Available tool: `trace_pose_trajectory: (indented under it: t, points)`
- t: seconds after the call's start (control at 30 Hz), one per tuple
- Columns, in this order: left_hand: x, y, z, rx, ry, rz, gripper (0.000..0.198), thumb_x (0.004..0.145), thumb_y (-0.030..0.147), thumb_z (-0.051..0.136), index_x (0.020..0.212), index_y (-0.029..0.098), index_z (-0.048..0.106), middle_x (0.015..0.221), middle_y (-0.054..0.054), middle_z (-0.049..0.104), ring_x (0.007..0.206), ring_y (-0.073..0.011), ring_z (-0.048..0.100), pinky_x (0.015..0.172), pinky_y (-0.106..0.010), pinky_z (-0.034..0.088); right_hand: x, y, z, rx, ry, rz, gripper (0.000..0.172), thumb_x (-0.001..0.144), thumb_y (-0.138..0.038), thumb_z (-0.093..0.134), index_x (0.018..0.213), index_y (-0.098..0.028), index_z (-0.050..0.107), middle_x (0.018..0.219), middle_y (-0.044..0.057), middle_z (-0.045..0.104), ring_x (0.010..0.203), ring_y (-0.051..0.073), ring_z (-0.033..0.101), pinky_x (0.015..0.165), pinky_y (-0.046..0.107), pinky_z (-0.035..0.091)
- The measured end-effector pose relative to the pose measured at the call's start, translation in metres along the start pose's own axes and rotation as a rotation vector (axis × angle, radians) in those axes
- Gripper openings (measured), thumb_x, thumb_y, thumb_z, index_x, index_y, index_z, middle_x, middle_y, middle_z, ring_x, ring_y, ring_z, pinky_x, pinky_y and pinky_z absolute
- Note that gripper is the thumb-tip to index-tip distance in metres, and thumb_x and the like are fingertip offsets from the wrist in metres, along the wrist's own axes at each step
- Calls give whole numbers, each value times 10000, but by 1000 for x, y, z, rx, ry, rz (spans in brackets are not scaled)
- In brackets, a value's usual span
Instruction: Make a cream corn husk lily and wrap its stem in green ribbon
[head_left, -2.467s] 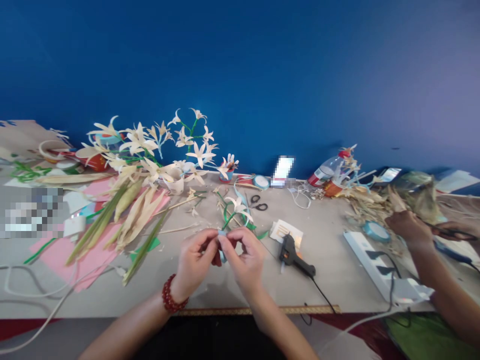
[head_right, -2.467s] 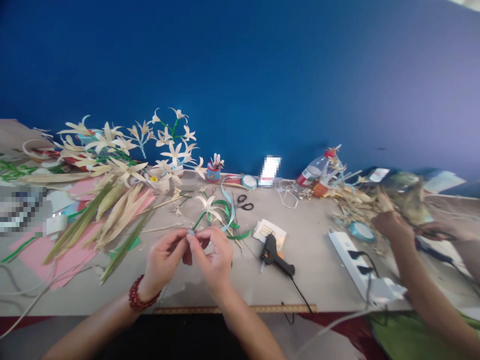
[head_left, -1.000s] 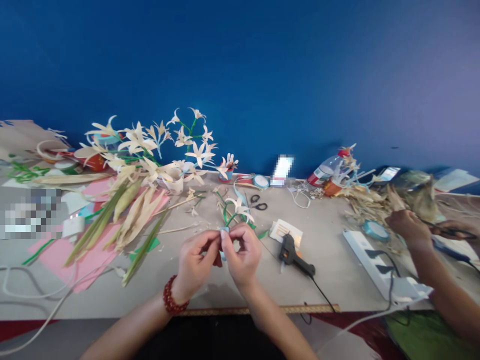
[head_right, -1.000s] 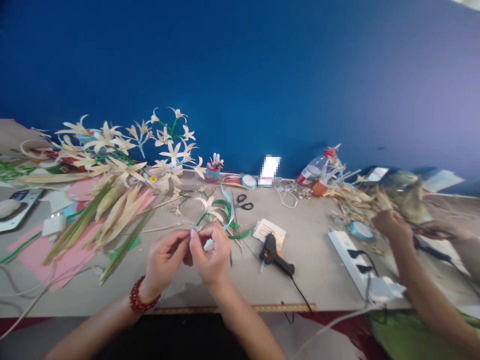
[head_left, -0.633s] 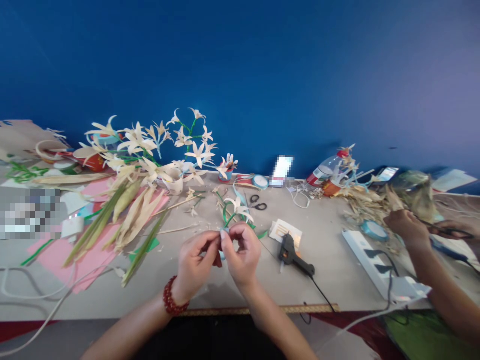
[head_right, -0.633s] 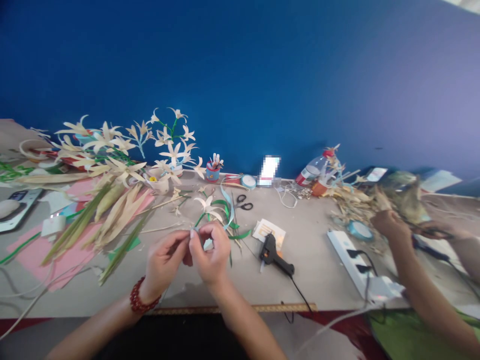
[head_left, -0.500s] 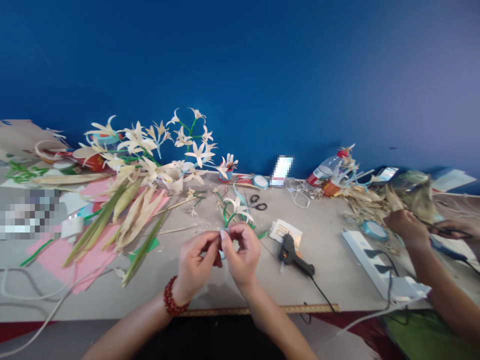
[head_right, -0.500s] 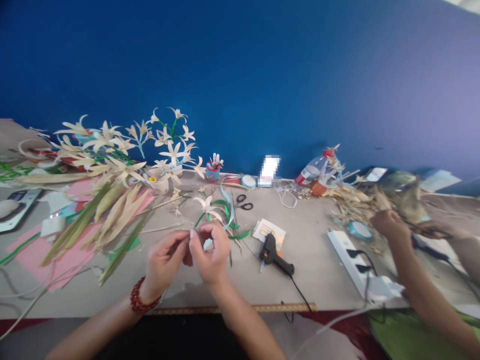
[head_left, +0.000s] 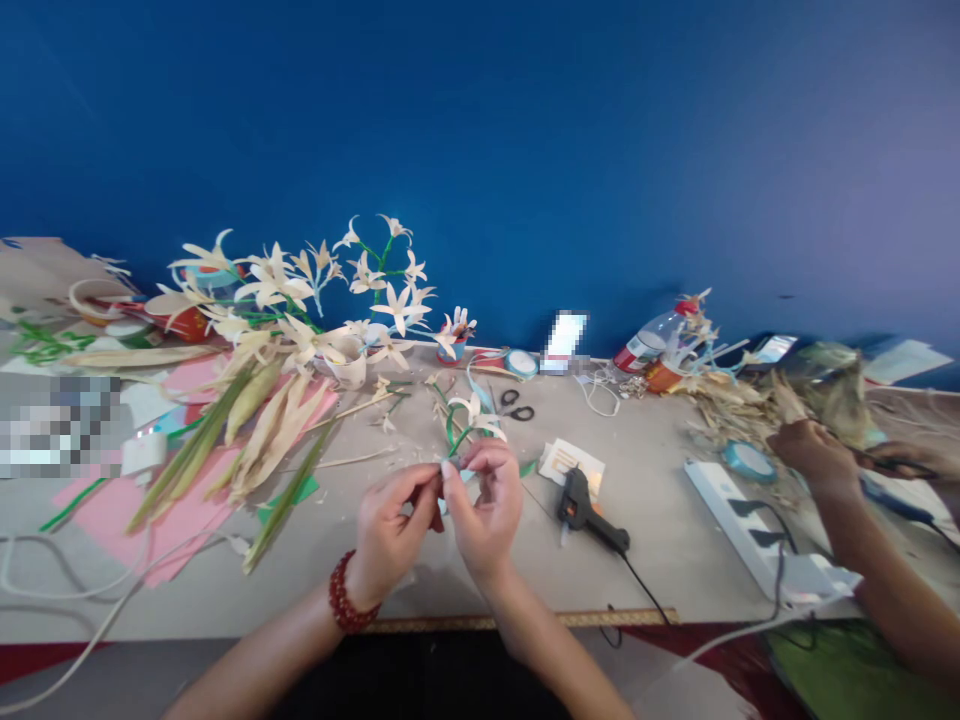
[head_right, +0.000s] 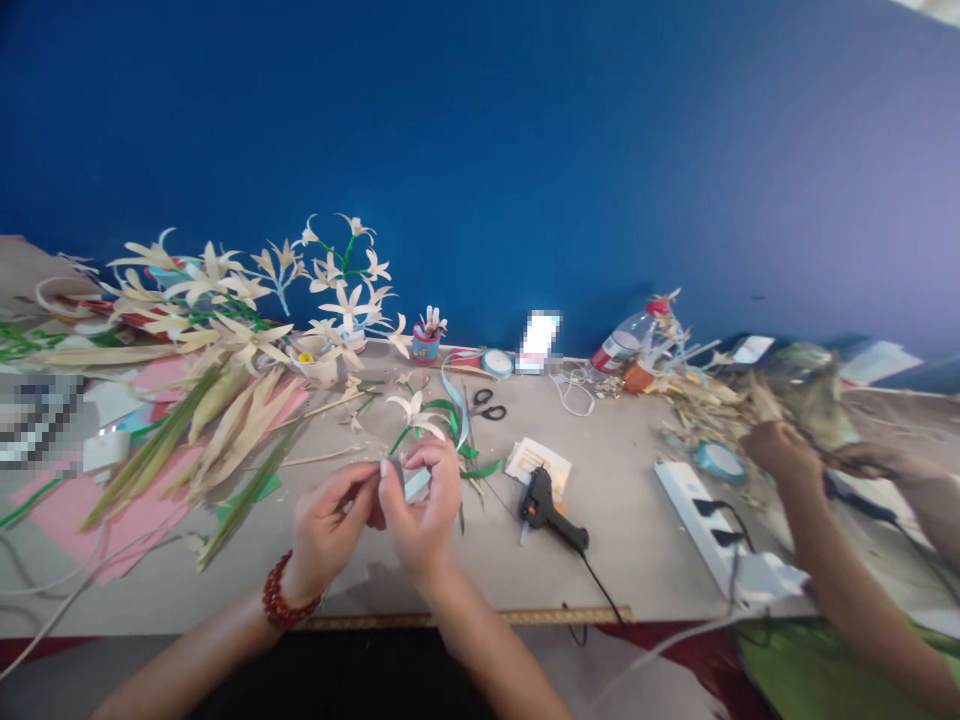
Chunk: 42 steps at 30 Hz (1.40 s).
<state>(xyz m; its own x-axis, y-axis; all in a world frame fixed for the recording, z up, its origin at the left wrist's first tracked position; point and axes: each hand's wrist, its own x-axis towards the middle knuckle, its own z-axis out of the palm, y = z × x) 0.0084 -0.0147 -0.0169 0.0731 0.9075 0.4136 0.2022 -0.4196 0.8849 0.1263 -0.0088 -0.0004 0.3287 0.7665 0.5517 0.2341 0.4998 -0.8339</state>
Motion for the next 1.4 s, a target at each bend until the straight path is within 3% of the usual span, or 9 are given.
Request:
trace_pose_trajectory:
  t: [0.23,0.5,0.67,0.8,1.4]
  points:
    - [0,-1,0,75,36,83,178,895,142,563,1023,199,672,787,-18,714,509,-89,627,547,-197,526,4,-6,-5,-100,-62,-112,125,838,-132,609,817,-225,527,798,13,515,782,192,547,750,360,471]
    - [0,-2,-3,252,67,300,285,860,72,582,1090,214,672,827,-45,751,604,-126,661,653,-232,538,2,-8,-7,-125,-131,-40,72,827,-146,592,822,-211,562,735,1,537,667,160,508,649,310,442]
    - [-1,-3,-3,356,72,368,268,875,99,579,1114,197,652,900,-77,766,776,-178,725,743,-260,567,5,-9,-8,-155,-126,-14,87,801,-155,595,757,-209,542,673,-23,495,617,144,476,615,293,421]
    - [0,-3,-2,386,90,424,241,881,108,578,1100,181,646,882,-74,766,770,-179,730,726,-255,575,6,-9,-9,-174,-145,0,116,790,-154,593,729,-210,511,666,-37,474,601,132,461,600,277,411]
    - [1,1,-2,374,101,447,265,867,79,587,1106,179,643,856,-70,759,739,-171,720,690,-241,565,5,-8,-8,-111,-146,40,123,795,-157,588,734,-214,497,635,-55,431,549,115,415,540,253,372]
